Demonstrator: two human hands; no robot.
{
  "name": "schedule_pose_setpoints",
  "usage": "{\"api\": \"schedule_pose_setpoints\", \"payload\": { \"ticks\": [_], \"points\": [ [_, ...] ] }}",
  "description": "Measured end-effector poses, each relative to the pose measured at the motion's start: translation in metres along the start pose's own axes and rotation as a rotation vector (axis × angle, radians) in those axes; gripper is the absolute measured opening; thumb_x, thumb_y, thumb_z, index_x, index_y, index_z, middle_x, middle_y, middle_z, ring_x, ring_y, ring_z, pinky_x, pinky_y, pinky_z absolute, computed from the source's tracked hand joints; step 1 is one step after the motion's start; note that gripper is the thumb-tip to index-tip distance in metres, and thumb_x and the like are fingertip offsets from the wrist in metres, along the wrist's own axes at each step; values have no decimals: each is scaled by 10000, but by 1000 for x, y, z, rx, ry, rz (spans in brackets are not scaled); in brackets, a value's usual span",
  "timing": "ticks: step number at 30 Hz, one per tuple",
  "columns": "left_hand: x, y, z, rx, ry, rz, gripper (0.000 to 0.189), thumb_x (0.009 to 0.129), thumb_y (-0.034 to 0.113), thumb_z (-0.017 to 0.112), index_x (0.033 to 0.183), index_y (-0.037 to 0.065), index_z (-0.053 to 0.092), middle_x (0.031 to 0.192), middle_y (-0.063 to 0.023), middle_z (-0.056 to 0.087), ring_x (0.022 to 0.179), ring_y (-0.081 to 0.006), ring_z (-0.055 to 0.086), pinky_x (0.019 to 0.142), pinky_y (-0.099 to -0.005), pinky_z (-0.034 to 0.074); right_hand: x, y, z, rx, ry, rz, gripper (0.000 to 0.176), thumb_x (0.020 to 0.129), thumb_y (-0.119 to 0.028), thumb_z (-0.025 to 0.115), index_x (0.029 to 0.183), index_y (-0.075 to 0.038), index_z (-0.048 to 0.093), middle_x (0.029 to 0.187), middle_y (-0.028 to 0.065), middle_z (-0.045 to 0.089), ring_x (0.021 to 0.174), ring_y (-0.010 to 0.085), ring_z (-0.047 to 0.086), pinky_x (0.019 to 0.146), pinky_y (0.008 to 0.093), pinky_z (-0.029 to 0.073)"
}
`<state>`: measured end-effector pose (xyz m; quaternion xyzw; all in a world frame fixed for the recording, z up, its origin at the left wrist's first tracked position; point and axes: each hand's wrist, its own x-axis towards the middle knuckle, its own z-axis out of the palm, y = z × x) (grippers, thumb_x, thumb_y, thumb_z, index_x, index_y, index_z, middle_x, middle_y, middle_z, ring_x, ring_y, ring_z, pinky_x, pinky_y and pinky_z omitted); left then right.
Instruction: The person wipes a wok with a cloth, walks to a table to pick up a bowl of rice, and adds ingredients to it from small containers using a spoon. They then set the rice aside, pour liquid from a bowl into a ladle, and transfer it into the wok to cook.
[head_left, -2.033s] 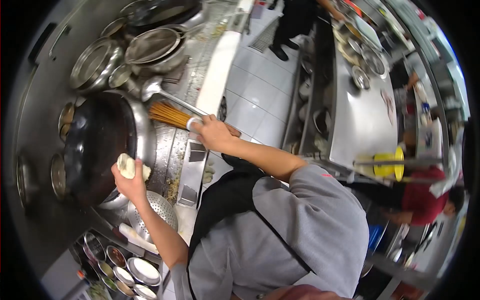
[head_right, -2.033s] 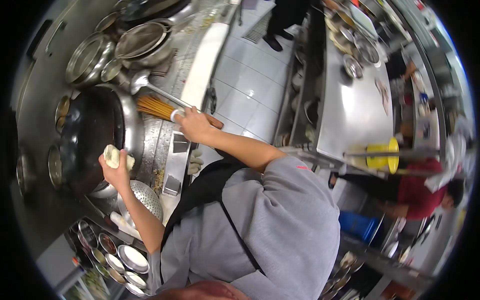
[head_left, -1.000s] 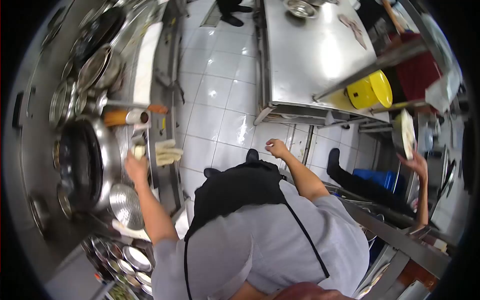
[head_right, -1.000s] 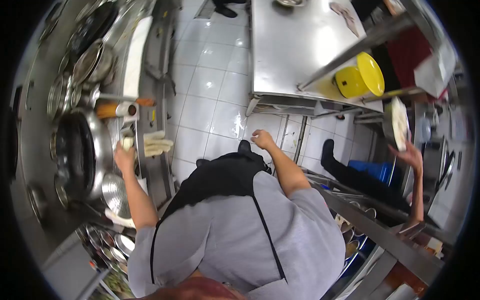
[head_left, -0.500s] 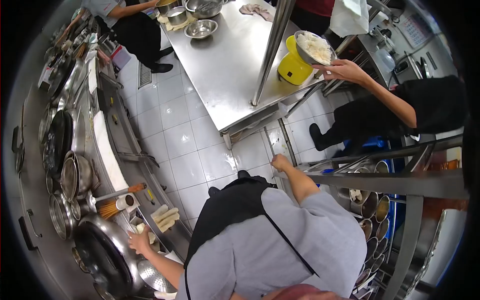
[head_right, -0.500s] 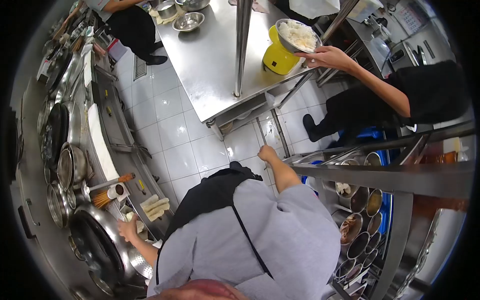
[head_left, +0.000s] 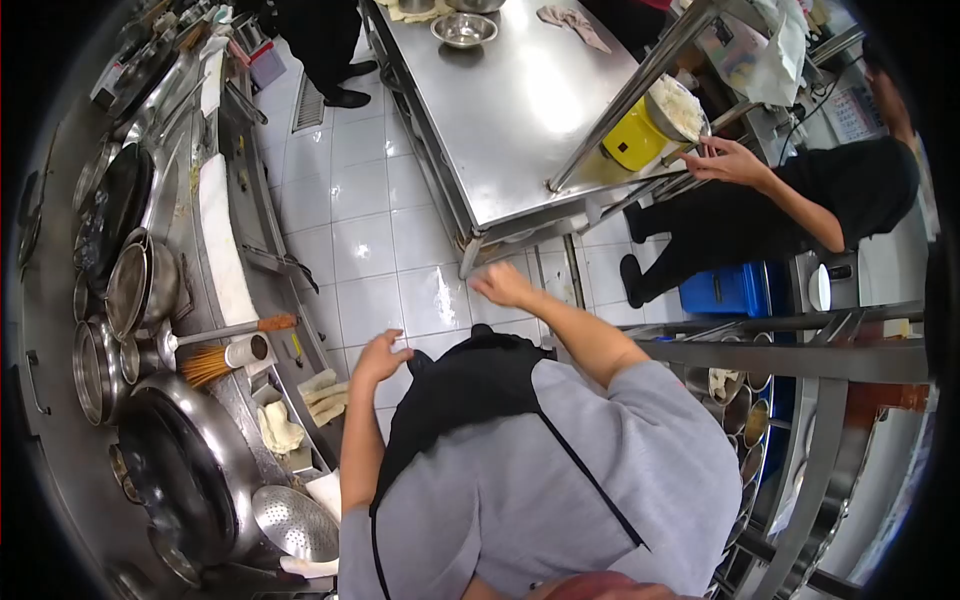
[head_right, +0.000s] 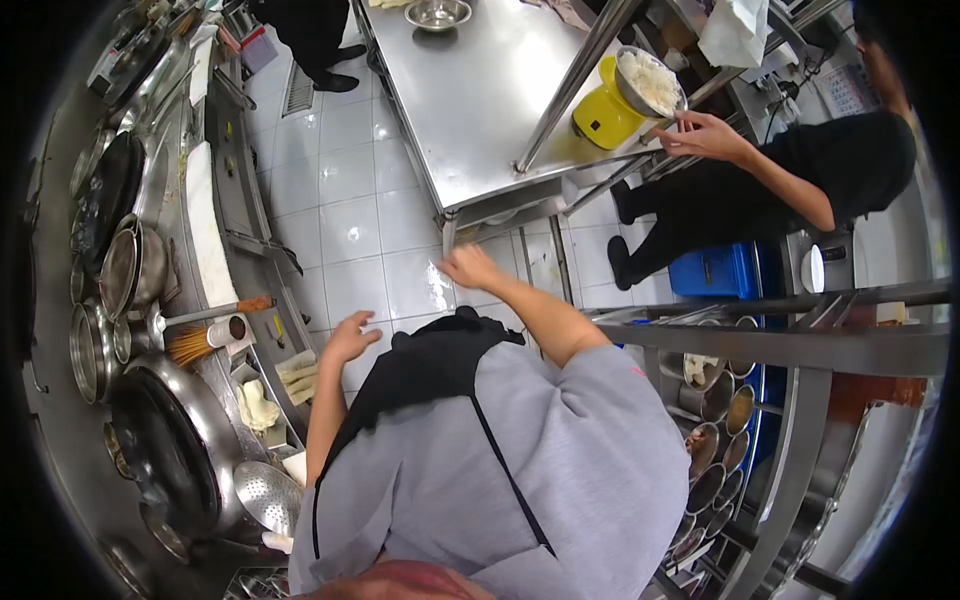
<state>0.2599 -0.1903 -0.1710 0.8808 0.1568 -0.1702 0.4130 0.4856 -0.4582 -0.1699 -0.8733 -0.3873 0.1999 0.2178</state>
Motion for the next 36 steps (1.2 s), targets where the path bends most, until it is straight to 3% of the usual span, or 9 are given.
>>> {"api": "schedule_pose_setpoints", "payload": {
  "ticks": [3, 5, 6, 10, 13, 14, 24, 27, 36],
  "points": [
    [-5, -63, 70, -250, -92, -222, 548, 799, 299, 767, 1266, 51, 623, 1018, -171, 703, 927, -284, 681, 833, -371, 535, 36, -51, -58, 56, 521, -314, 214, 892, -178, 623, 744, -25, 605, 754, 196, 612, 708, 410, 608, 662, 485, 500],
    [-27, -104, 102, -403, -94, -317, 450, 845, 283, 719, 1207, 23, 656, 965, -161, 720, 876, -281, 694, 814, -369, 535, 59, -67, -89, 28, 767, -390, 155, 871, -149, 631, 980, -40, 634, 976, 171, 631, 909, 378, 610, 761, 449, 515],
    [-40, -113, 106, -276, -101, -326, 408, 862, 287, 697, 1162, 11, 675, 966, -171, 724, 884, -275, 697, 814, -371, 534, 75, -57, -92, 12, 687, -322, 333, 859, -213, 668, 1148, -55, 617, 1166, 184, 601, 1097, 375, 564, 892, 436, 498],
    [-86, -170, 112, -105, -76, -463, 390, 863, 315, 667, 1089, -1, 704, 1024, -206, 720, 977, -316, 695, 858, -394, 523, 97, -41, -98, -296, 630, -136, 788, 831, -508, 688, 1453, -109, 415, 1469, 256, 380, 1392, 416, 323, 1119, 500, 319],
    [-105, -156, 91, -63, 5, -593, 423, 816, 295, 701, 1133, 16, 692, 1092, -233, 698, 1052, -355, 673, 896, -409, 511, 103, -30, -83, -435, 576, -74, 831, 858, -610, 608, 1483, -108, 391, 1482, 267, 373, 1394, 442, 325, 1125, 542, 290],
    [-106, -206, 106, -161, 36, -498, 436, 794, 272, 713, 1153, 26, 686, 1056, -214, 711, 1018, -330, 685, 893, -394, 513, 103, -28, -81, -442, 558, -66, 841, 859, -617, 599, 1487, -100, 385, 1492, 266, 364, 1401, 438, 319, 1134, 536, 275],
    [-66, -146, 109, -287, 134, -485, 430, 825, 240, 702, 1185, 9, 658, 943, -184, 715, 785, -241, 697, 742, -356, 541, 103, -28, -83, -449, 484, -24, 843, 868, -573, 613, 1501, -78, 358, 1542, 241, 319, 1449, 402, 264, 1173, 517, 226],
    [-56, -147, 119, -237, 83, -302, 427, 840, 242, 687, 1193, 4, 651, 937, -189, 716, 798, -255, 699, 754, -358, 543, 103, -26, -83, -435, 501, -24, 825, 866, -556, 621, 1493, -80, 375, 1541, 239, 325, 1446, 395, 275, 1171, 514, 231],
    [-78, -123, 95, 2, 137, -496, 325, 714, 85, 672, 1037, 78, 705, 1036, -209, 703, 984, -354, 681, 869, -410, 528, 109, -18, -82, -395, 555, -99, 757, 854, -474, 655, 1467, -92, 426, 1488, 241, 410, 1403, 398, 356, 1151, 527, 264]
  ]
}}
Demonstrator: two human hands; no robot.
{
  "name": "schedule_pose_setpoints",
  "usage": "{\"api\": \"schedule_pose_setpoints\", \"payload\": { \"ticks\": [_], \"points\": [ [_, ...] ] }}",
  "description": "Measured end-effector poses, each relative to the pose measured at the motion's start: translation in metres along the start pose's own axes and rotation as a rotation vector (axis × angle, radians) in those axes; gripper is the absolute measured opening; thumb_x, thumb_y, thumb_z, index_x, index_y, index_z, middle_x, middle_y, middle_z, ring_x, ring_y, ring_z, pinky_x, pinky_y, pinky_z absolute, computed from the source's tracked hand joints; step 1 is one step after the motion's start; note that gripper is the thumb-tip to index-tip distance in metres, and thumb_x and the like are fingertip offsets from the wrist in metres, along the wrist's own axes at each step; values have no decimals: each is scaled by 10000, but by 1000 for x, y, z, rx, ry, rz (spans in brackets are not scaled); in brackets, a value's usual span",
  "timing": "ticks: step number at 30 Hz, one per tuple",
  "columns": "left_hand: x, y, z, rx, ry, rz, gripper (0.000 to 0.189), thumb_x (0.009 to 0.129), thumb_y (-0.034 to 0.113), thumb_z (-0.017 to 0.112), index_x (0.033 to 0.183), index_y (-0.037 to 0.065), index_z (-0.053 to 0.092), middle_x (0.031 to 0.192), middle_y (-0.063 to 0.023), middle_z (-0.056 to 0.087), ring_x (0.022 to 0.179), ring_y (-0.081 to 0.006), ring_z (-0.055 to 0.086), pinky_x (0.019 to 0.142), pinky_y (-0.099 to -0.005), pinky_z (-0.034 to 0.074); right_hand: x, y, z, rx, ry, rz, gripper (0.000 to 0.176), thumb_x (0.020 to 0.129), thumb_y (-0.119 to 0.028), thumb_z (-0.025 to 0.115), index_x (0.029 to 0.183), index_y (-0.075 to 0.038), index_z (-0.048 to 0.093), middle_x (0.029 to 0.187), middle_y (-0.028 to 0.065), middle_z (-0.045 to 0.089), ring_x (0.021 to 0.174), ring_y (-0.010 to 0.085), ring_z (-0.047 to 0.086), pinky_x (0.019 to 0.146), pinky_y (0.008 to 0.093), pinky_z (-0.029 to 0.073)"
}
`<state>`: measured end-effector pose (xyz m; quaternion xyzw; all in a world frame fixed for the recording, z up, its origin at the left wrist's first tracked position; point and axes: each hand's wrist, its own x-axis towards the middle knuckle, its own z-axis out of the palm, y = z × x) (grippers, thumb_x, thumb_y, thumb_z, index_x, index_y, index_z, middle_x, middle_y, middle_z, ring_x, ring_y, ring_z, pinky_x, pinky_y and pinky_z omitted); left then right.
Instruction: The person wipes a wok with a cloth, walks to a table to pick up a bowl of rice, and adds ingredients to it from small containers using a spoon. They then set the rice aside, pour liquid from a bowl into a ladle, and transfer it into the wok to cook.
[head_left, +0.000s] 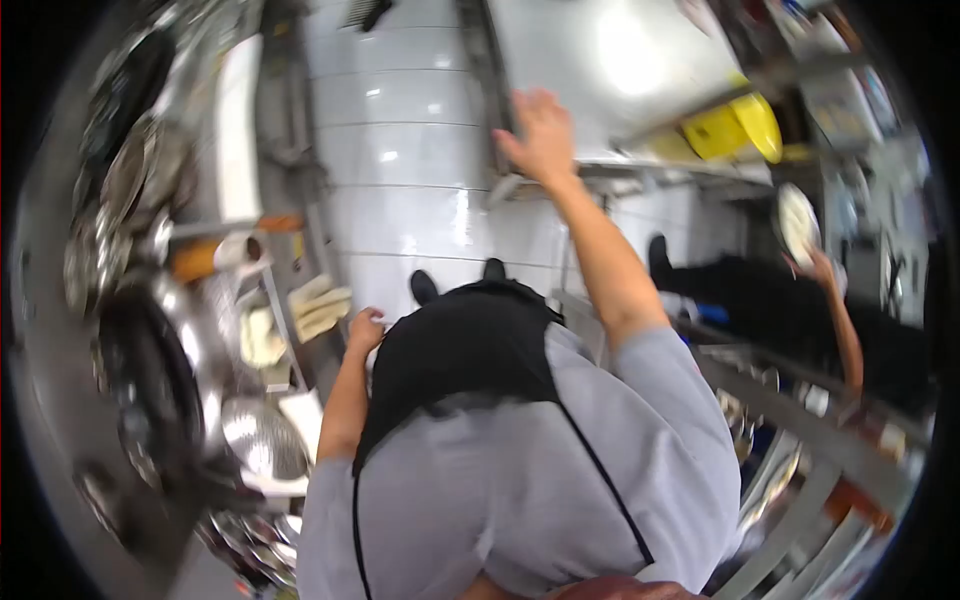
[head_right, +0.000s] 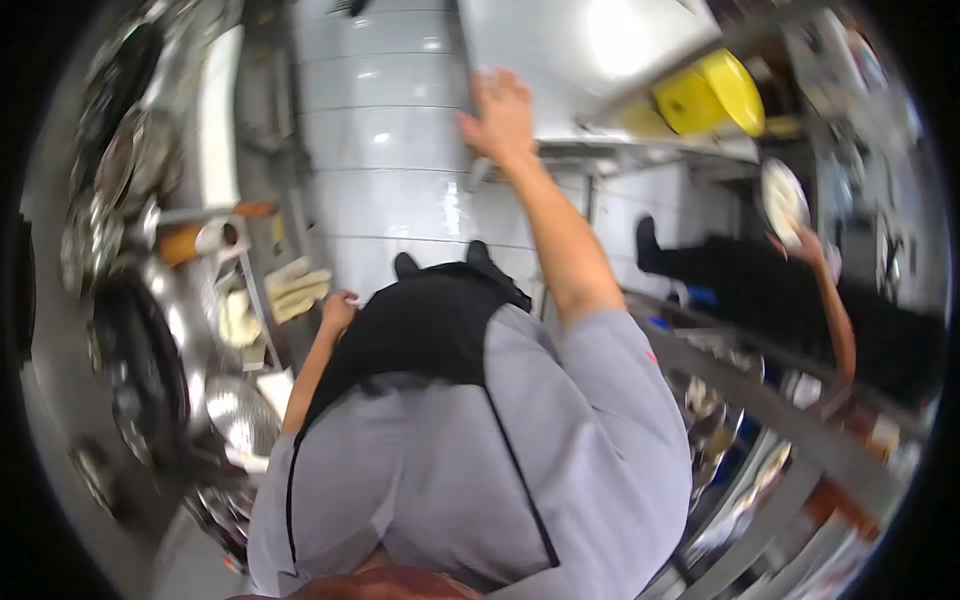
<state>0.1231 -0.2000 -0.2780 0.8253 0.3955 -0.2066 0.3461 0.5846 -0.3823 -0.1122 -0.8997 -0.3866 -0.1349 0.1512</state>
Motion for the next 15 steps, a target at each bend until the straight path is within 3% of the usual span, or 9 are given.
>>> {"api": "schedule_pose_setpoints", "payload": {
  "ticks": [3, 4, 8, 10, 15],
  "points": [
    [-15, -7, -3, -82, 39, -54, 286, 708, 74, 672, 992, 75, 708, 1012, -185, 700, 1006, -363, 661, 882, -437, 520, 3, -2, 1, 40, 175, -146, 653, 848, -424, 684, 1381, -79, 533, 1339, 240, 557, 1313, 404, 463, 1092, 521, 337],
    [-2, -30, 19, -41, 57, -17, 249, 716, 81, 665, 959, 75, 716, 1008, -183, 705, 986, -359, 667, 867, -443, 525, 3, -5, -3, 29, 180, -172, 656, 846, -427, 691, 1379, -78, 538, 1338, 241, 558, 1303, 411, 470, 1090, 508, 344],
    [-17, 4, -2, -59, 6, -150, 234, 747, 118, 672, 969, 105, 744, 1035, -169, 717, 992, -346, 682, 869, -446, 539, 8, -4, -2, 8, 93, -140, 668, 828, -362, 726, 1384, -48, 530, 1403, 264, 498, 1307, 425, 462, 1096, 502, 352],
    [-17, 8, 3, -114, 34, -147, 228, 755, 113, 664, 970, 114, 741, 1032, -162, 719, 990, -350, 680, 858, -448, 539, 13, -2, 1, -52, 101, -147, 617, 822, -336, 726, 1329, -28, 556, 1336, 268, 535, 1233, 439, 509, 1047, 518, 399],
    [-37, 25, 0, -217, 68, -235, 257, 765, 105, 645, 1012, 114, 714, 1067, -166, 705, 1044, -351, 662, 883, -447, 528, 16, -9, -2, -75, 90, -31, 557, 842, -341, 701, 1306, -61, 573, 1343, 232, 531, 1241, 414, 497, 1042, 505, 395]
  ]
}}
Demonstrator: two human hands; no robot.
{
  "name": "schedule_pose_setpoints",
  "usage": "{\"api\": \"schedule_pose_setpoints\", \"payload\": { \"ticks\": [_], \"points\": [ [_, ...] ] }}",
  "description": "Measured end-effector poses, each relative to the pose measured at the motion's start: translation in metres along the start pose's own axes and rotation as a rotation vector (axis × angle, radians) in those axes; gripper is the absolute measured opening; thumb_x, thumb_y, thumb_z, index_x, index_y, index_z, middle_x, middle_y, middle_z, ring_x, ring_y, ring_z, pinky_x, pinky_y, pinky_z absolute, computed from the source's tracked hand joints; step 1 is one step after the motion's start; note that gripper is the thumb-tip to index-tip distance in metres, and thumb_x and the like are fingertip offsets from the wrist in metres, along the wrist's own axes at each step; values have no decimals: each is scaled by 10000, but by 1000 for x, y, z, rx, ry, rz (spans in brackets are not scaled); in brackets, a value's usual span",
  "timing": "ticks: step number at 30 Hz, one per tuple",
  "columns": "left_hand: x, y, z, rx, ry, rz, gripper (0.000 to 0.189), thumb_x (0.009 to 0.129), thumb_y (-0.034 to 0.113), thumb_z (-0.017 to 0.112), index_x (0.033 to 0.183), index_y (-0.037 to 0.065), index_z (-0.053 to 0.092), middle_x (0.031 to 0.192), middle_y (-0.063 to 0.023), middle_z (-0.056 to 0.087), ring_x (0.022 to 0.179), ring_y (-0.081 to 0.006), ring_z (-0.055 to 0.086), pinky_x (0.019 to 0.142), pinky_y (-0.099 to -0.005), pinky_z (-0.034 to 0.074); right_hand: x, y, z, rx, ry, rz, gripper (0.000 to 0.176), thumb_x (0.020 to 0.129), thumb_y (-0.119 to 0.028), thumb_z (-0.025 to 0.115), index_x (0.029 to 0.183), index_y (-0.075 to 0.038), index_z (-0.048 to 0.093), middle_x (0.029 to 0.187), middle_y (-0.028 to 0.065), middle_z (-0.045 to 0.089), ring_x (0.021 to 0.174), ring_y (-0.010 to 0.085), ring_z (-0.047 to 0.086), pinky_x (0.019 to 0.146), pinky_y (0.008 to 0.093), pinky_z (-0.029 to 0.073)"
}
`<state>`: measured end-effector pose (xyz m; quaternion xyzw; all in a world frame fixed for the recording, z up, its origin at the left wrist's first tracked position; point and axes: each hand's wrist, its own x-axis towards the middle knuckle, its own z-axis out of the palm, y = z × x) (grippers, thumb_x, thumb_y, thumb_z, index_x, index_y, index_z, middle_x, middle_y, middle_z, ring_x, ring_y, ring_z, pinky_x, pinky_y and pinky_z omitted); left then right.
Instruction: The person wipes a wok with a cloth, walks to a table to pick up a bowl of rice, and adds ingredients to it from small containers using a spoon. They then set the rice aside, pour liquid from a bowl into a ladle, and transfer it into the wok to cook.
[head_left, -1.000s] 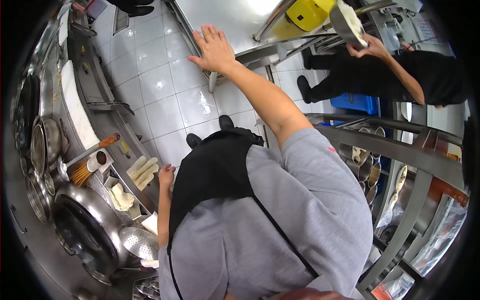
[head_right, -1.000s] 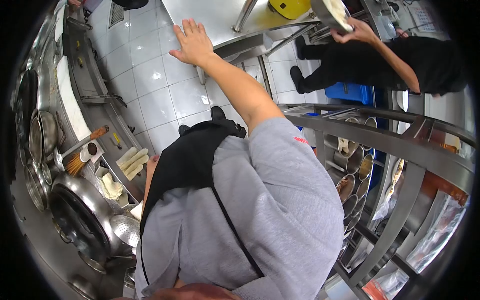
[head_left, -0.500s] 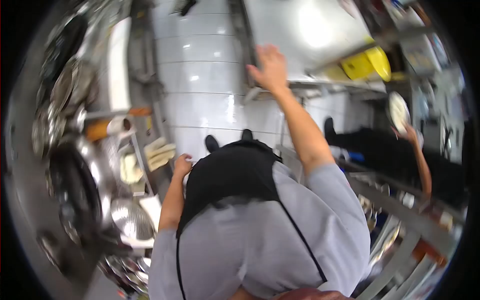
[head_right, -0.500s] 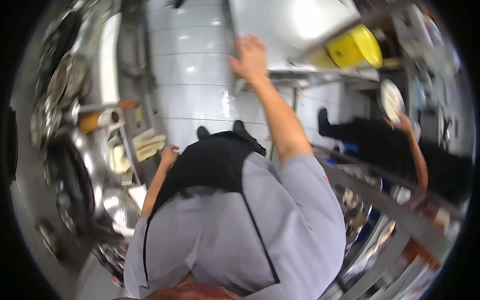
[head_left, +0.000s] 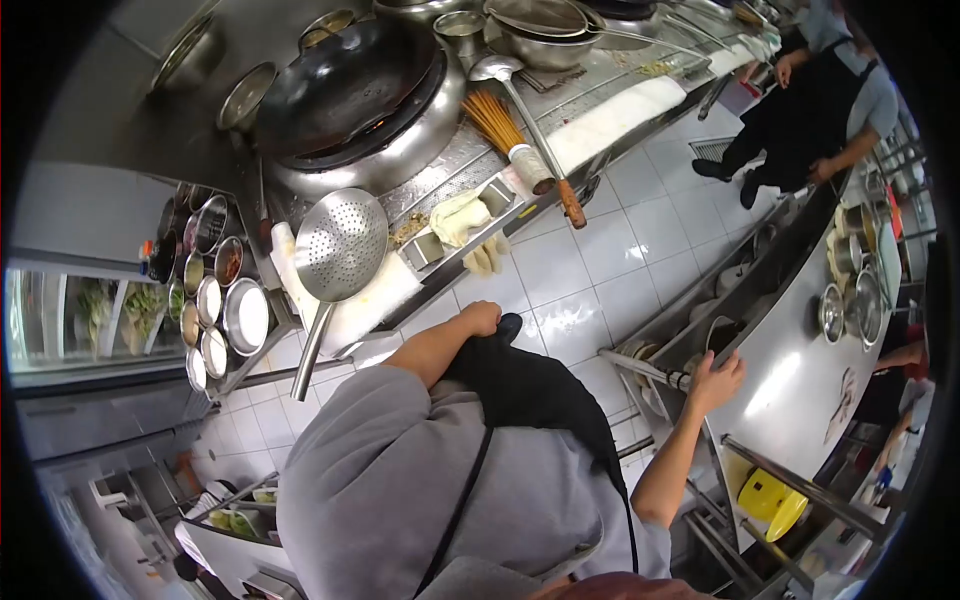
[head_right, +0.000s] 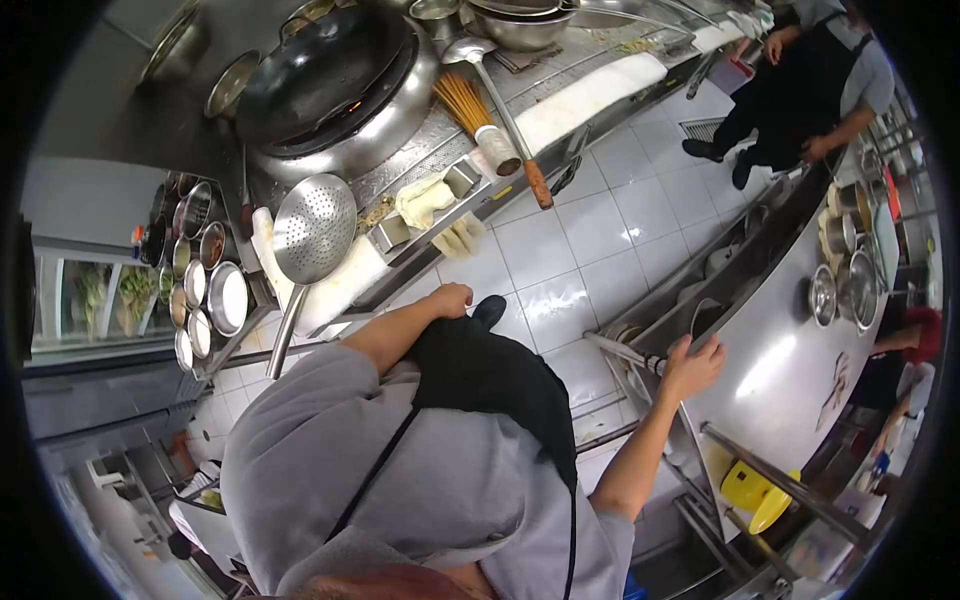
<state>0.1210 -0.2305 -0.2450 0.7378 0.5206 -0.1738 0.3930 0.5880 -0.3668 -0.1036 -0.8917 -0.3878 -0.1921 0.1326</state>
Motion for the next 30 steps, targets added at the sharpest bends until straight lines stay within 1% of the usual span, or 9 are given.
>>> {"api": "schedule_pose_setpoints", "payload": {
  "ticks": [8, 11, 14, 15, 16, 18, 21, 25, 30],
  "points": [
    [-12, -21, 12, 8, -10, -53, 300, 749, 137, 676, 1046, 100, 699, 1137, -175, 684, 1079, -360, 646, 917, -443, 514, -2, 2, 1, 10, -22, 10, 574, 846, -366, 692, 1326, -78, 567, 1356, 218, 526, 1260, 395, 482, 1045, 512, 379],
    [15, -51, 37, -153, 183, -78, 435, 732, 182, 716, 1142, 52, 647, 1167, -208, 665, 1108, -389, 625, 945, -442, 501, 0, 4, 3, 27, -24, 3, 583, 840, -367, 697, 1329, -78, 565, 1349, 223, 530, 1263, 401, 477, 1050, 512, 377],
    [7, -19, -5, -601, 666, -305, 609, 690, 140, 768, 1210, -49, 515, 1140, -285, 646, 1156, -428, 591, 987, -438, 468, -2, 6, 8, 48, 12, -5, 590, 834, -366, 701, 1330, -79, 563, 1340, 234, 533, 1261, 410, 478, 1050, 516, 382],
    [57, -57, 13, -878, 782, -385, 556, 694, 132, 782, 1172, -17, 538, 1074, -231, 669, 1027, -361, 652, 850, -441, 527, -3, 8, 11, 36, 28, -10, 594, 823, -362, 712, 1323, -76, 566, 1341, 235, 531, 1258, 411, 480, 1049, 515, 382],
    [22, -16, -28, -1209, 778, -295, 494, 742, 165, 756, 1185, 44, 574, 967, -86, 639, 804, -191, 611, 573, -391, 512, -2, 6, 11, 48, 34, -1, 587, 817, -346, 717, 1314, -70, 570, 1334, 238, 533, 1252, 415, 483, 1044, 515, 385],
    [42, -28, -40, -1341, 712, -478, 460, 749, 212, 801, 1146, 73, 613, 976, -46, 654, 791, -181, 624, 568, -345, 494, -1, 3, 4, 127, 35, -14, 577, 783, -288, 736, 1283, -42, 586, 1268, 265, 562, 1189, 431, 524, 1015, 522, 407],
    [47, -15, -47, -1375, 725, -33, 442, 859, 234, 740, 1225, 24, 609, 1149, -90, 646, 1006, -214, 635, 898, -362, 516, -1, 5, 5, 242, 105, -114, 544, 713, -207, 732, 1215, -29, 621, 1137, 195, 627, 1115, 419, 549, 961, 533, 418],
    [59, -29, -34, -1886, 106, 93, 457, 917, 200, 625, 1330, 34, 522, 1250, -131, 626, 1137, -293, 621, 1002, -434, 495, -8, -33, -6, 273, 211, -203, 417, 715, -91, 733, 1118, -53, 631, 1136, 200, 596, 1151, 400, 526, 961, 510, 433],
    [6, 24, -56, -2016, 43, 33, 512, 928, 244, 595, 1371, 15, 476, 1325, -159, 587, 1239, -324, 558, 1076, -491, 437, -61, -171, 18, 855, -615, -422, 369, 865, -325, 694, 1092, -35, 674, 1126, 177, 644, 1109, 363, 583, 953, 448, 472]
  ]
}}
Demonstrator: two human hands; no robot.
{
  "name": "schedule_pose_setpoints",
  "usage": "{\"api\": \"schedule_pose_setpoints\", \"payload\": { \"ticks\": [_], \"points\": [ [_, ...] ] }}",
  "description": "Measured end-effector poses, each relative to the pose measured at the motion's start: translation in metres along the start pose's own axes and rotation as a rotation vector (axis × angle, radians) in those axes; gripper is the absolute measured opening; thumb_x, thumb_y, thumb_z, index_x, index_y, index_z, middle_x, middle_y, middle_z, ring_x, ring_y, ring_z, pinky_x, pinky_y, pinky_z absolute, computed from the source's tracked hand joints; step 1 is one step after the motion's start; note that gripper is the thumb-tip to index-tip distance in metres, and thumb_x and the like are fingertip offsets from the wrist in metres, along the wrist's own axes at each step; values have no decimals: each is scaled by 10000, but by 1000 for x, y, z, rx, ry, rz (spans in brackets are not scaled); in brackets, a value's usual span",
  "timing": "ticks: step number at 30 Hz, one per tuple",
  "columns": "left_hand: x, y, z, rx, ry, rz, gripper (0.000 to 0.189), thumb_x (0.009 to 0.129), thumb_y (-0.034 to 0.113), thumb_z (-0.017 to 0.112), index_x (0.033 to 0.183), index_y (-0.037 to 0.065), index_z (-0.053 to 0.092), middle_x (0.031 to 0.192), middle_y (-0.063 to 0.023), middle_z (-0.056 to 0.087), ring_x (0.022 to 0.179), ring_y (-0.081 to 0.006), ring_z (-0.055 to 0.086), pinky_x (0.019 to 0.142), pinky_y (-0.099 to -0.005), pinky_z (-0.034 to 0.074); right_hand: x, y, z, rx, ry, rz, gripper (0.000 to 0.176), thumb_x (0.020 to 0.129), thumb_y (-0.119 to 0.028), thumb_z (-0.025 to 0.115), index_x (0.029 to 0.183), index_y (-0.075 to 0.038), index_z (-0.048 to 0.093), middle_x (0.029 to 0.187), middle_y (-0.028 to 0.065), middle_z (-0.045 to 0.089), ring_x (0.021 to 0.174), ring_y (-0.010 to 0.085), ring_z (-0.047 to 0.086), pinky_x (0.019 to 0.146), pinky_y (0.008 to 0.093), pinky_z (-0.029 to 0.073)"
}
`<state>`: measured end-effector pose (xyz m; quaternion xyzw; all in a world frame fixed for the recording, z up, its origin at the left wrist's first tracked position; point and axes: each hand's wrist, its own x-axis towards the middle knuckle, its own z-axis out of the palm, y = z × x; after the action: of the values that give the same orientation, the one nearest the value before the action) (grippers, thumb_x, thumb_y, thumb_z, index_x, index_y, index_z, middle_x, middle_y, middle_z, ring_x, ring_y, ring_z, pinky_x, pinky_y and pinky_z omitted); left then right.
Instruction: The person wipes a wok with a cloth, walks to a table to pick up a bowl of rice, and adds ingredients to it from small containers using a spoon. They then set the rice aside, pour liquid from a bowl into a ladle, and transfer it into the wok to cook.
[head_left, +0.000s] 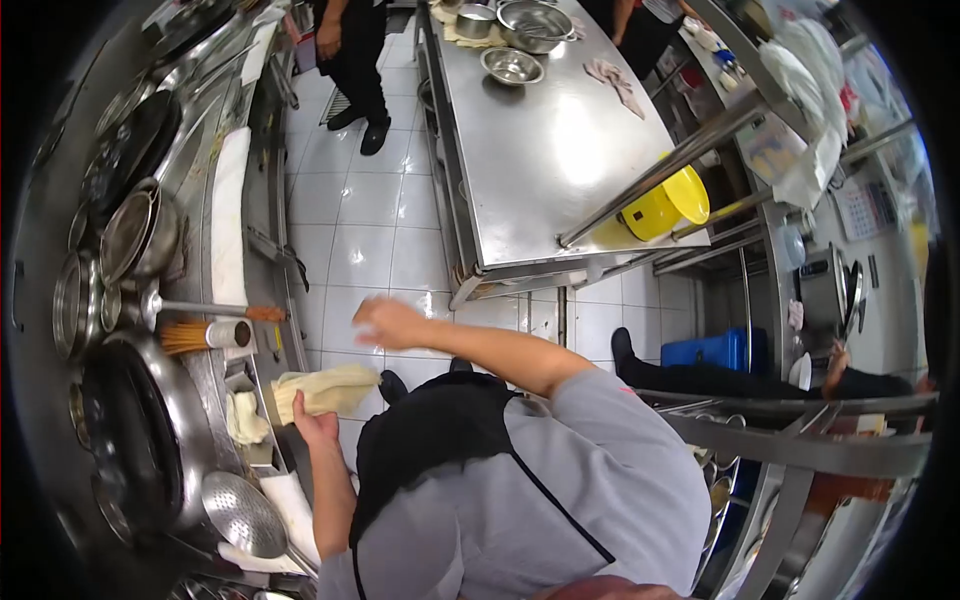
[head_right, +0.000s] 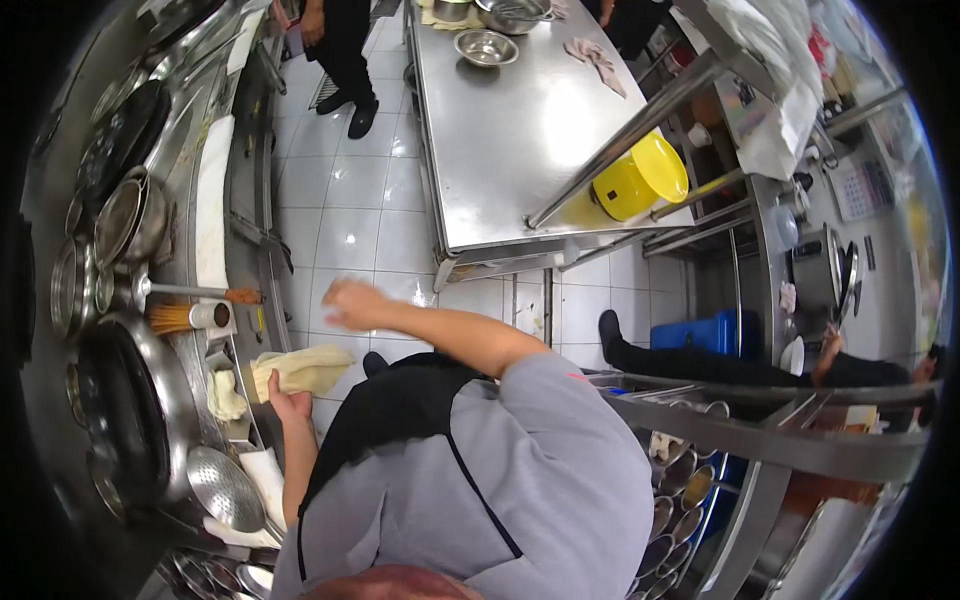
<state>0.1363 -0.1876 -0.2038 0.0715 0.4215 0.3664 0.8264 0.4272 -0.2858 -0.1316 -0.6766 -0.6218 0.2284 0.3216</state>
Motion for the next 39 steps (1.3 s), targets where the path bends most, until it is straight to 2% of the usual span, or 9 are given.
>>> {"api": "schedule_pose_setpoints", "payload": {
  "ticks": [4, 8, 16, 19, 23, 26, 27, 30, 39],
  "points": [
    [-7, 7, 24, -67, -69, -68, 501, 936, 251, 597, 1366, 20, 488, 1352, -142, 579, 1260, -309, 545, 1089, -498, 423, 35, -57, 69, 196, -367, -44, 458, 851, -350, 672, 1164, -16, 653, 1155, 230, 623, 1109, 399, 589, 965, 474, 469],
    [0, 12, 22, 67, 1, -108, 480, 959, 261, 600, 1371, 43, 484, 1337, -134, 587, 1241, -300, 558, 1043, -496, 464, 49, -67, 113, 95, -359, 166, 450, 812, -298, 660, 1144, 5, 647, 1055, 269, 655, 1042, 409, 631, 921, 486, 496],
    [65, -4, -8, 381, 304, -128, 439, 992, 238, 571, 1372, 50, 461, 1284, -139, 595, 1137, -342, 617, 918, -556, 538, 26, -70, 58, -105, -546, 275, 254, 724, -149, 660, 885, 35, 730, 894, 257, 707, 866, 409, 698, 756, 464, 565],
    [127, -3, -77, 284, 128, -188, 440, 1001, 232, 547, 1379, 31, 448, 1280, -151, 586, 1127, -353, 616, 899, -582, 538, 5, -57, 34, -227, -702, 285, 273, 727, -137, 655, 920, 47, 712, 928, 257, 705, 895, 399, 696, 761, 463, 563],
    [135, 6, -113, 522, 182, -259, 421, 1028, 279, 414, 1342, 9, 490, 1301, -185, 590, 1136, -381, 612, 989, -549, 496, -43, -18, -26, -269, -205, 339, 192, 749, -91, 633, 904, 18, 666, 897, 218, 687, 870, 385, 680, 729, 481, 545],
    [118, -2, -146, 1015, 295, 153, 464, 963, 237, 519, 1352, -14, 490, 1305, -195, 596, 1136, -371, 619, 976, -515, 497, -67, -6, -97, -369, 400, 313, 109, 802, -113, 627, 875, -32, 618, 1007, 190, 644, 997, 370, 618, 774, 458, 511],
    [120, -4, -157, 1208, 291, 344, 483, 940, 231, 554, 1347, -22, 496, 1291, -199, 606, 1131, -367, 624, 965, -503, 503, -72, 3, -117, -445, 462, 310, 154, 823, -165, 639, 920, -47, 622, 1090, 188, 612, 1077, 366, 569, 830, 458, 488],
    [46, -6, -96, 1842, 442, 429, 459, 857, 267, 640, 1179, -58, 609, 1167, -248, 654, 1060, -408, 640, 903, -511, 509, -84, 38, -147, -690, 585, 290, 294, 841, -294, 674, 1032, -75, 632, 1234, 186, 547, 1209, 366, 476, 948, 490, 423],
    [9, 7, -58, 2297, 368, 568, 277, 756, 180, 626, 841, -81, 664, 881, -287, 691, 850, -467, 668, 781, -535, 523, -96, 70, -142, -782, 611, 328, 454, 834, -408, 679, 1162, -98, 626, 1349, 197, 513, 1298, 384, 437, 1054, 559, 345]
  ]
}}
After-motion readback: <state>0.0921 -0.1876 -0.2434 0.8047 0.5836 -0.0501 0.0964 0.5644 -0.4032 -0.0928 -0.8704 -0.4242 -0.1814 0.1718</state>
